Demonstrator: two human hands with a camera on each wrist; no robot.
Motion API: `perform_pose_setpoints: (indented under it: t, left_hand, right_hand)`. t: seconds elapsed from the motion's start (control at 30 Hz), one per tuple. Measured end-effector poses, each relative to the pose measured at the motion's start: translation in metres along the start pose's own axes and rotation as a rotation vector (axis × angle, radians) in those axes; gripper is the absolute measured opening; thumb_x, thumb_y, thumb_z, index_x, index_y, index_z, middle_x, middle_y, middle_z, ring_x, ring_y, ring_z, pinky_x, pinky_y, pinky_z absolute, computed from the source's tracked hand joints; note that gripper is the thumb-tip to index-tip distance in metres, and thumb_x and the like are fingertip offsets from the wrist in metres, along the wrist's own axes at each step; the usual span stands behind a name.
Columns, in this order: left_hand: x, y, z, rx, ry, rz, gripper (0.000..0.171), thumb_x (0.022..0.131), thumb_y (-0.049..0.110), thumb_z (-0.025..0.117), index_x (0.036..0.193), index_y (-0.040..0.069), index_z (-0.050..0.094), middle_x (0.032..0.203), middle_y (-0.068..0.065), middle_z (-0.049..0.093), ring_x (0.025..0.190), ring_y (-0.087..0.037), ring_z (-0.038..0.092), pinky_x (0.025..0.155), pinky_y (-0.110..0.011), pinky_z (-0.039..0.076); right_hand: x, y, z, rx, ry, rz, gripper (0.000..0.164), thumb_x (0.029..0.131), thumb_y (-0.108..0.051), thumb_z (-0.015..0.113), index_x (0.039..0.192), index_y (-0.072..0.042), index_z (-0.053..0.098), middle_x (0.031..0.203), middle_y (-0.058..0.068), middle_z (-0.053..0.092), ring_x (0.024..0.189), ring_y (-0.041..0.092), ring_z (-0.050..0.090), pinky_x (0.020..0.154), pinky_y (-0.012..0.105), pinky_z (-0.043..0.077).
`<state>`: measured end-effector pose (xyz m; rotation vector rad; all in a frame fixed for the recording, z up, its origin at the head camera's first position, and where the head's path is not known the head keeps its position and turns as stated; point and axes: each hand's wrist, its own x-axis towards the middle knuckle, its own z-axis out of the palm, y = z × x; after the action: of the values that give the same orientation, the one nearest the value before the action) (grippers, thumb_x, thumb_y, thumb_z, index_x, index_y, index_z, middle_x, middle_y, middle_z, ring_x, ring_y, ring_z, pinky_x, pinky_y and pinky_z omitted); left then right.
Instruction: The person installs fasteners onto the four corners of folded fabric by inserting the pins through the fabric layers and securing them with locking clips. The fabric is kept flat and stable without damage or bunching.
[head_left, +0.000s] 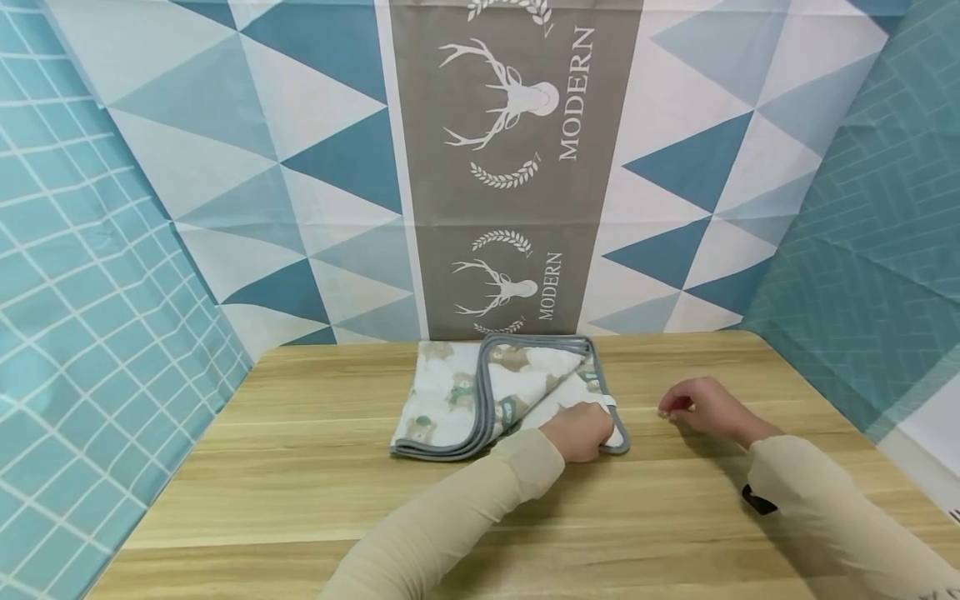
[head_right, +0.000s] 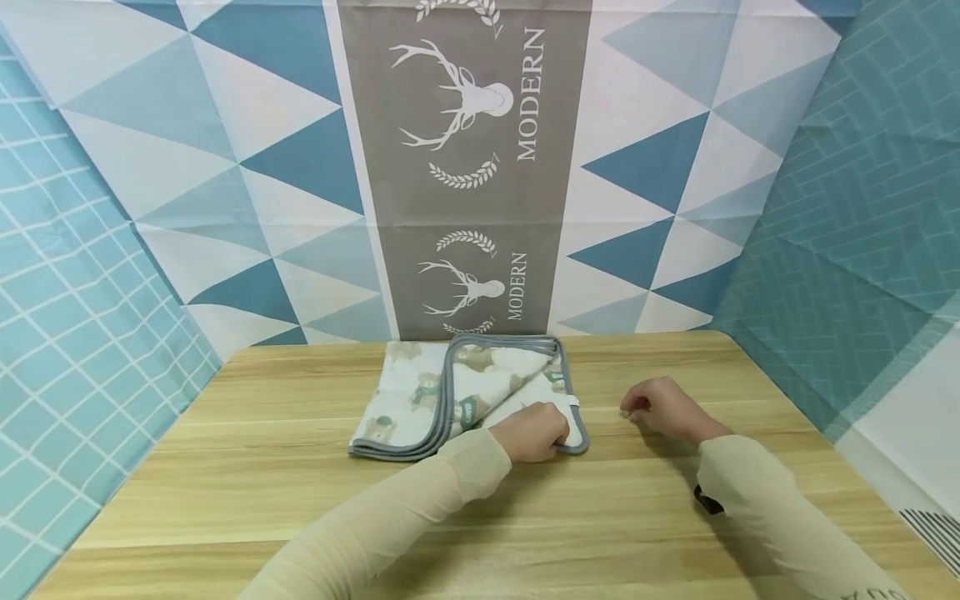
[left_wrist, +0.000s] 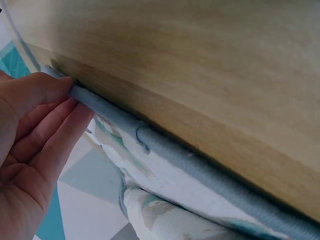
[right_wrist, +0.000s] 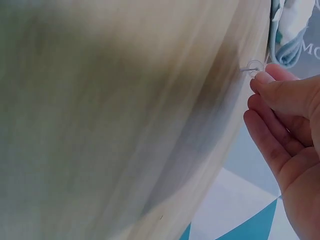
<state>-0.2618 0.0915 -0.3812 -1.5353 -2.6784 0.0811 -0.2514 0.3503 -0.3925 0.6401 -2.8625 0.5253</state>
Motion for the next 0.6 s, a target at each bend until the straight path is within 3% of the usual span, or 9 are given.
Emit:
perform_pose_setpoints:
  t: [0.37,0.6]
  left_hand:
    - [0.000,0.000,0.001,-0.007,0.006,-0.010,0.033,0.079,0.005,0.068,0.058,0.018,0.046,0.060,0.009,0.048,0.056,-0.006,0.036,0.048,-0.017,0.031]
    - [-0.001,-0.001,0.001,-0.030,0.027,0.007,0.045,0.078,0.002,0.067,0.055,0.019,0.033,0.056,0.008,0.034,0.055,-0.007,0.030,0.048,-0.017,0.025]
  right_hand:
    - [0.001,-0.016,0.002,-0.003,0.020,-0.057,0.012,0.079,0.000,0.074,0.084,-0.012,0.074,0.083,0.000,0.073,0.072,0.004,0.064,0.064,0.024,0.053]
    - [-0.001,-0.027,0.001,-0.044,-0.014,0.086,0.013,0.075,-0.015,0.081,0.082,-0.009,0.072,0.073,-0.004,0.068,0.064,-0.001,0.053,0.058,0.021,0.047]
